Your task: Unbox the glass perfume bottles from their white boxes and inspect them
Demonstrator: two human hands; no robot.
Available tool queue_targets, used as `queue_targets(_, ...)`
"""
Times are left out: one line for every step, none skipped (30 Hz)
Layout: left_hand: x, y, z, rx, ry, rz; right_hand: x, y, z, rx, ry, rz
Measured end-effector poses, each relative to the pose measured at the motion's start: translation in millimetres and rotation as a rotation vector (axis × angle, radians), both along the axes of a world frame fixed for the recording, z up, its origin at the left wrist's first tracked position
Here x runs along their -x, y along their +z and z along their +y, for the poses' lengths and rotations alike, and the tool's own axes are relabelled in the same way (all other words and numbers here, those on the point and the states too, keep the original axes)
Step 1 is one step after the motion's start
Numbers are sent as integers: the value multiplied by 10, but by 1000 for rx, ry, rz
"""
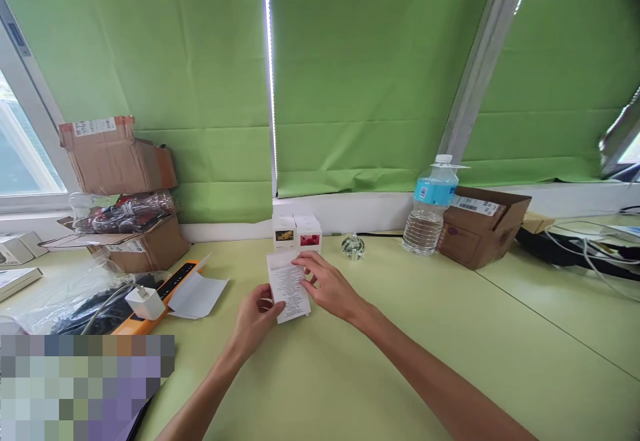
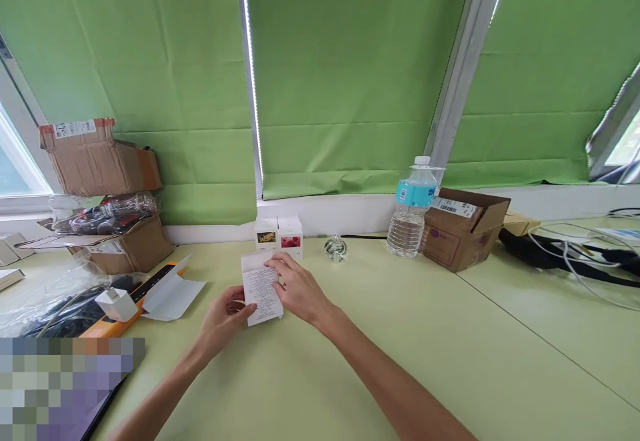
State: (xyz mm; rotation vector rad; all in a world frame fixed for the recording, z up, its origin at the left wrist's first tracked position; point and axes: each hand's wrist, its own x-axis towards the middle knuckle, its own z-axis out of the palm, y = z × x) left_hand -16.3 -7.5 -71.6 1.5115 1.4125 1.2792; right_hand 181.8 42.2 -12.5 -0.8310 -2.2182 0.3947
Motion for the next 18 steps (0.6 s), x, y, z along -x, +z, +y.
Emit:
queue_targets(18,8,0,-15,50,37,16,-17,-7,-16,-25,35)
queue_targets(38,25,-3,-30,98,68,34,-49,-8,-21,-53,70)
queue_targets(61,51,-8,-42,144,94,53,-98,-5,-12,-85,102)
queue_targets(89,88,-12,-57,190,124,74,-161,2,14,-117,124)
queue_targets(123,136,-9,-72,237,155,97,-238,11,56,-149,138)
queue_targets(163,194,5,-86,286,185,120,-322,21,107,-181,138)
queue_targets(210,261,35,-99,338,215,142,-407,29,166,-207,116)
queue_targets(263,334,84,-108,392,247,161,-488,36,217,-221,79)
queue_targets(323,411,155,-113,449,281,177,-557,39,237,-215,59)
queue_targets(388,489,248,-111,504,319,188,-612,39,252,-207,42)
queue_targets(456,566,360,-98,562,359,195,-649,36,258,-198,29)
queue_targets(527,637,487,-75,613,401,198,-671,32,257,-189,22)
queue_targets(597,701,623,-42,664,440,200,-679,28,257,-183,12)
queue_targets(664,754,761,-5,713,474,201,-678,23,258,-184,-3)
queue_targets(725,796,896,32,754,502,201,-673,20,260,-189,-22)
queue_targets(779,823,1021,66,789,524,203,-666,18,259,-195,-45)
queue_targets(824,837,1134,96,816,541,206,-660,19,257,-202,-68)
queue_targets(860,836,1234,125,843,554,210,-659,21,249,-205,-88)
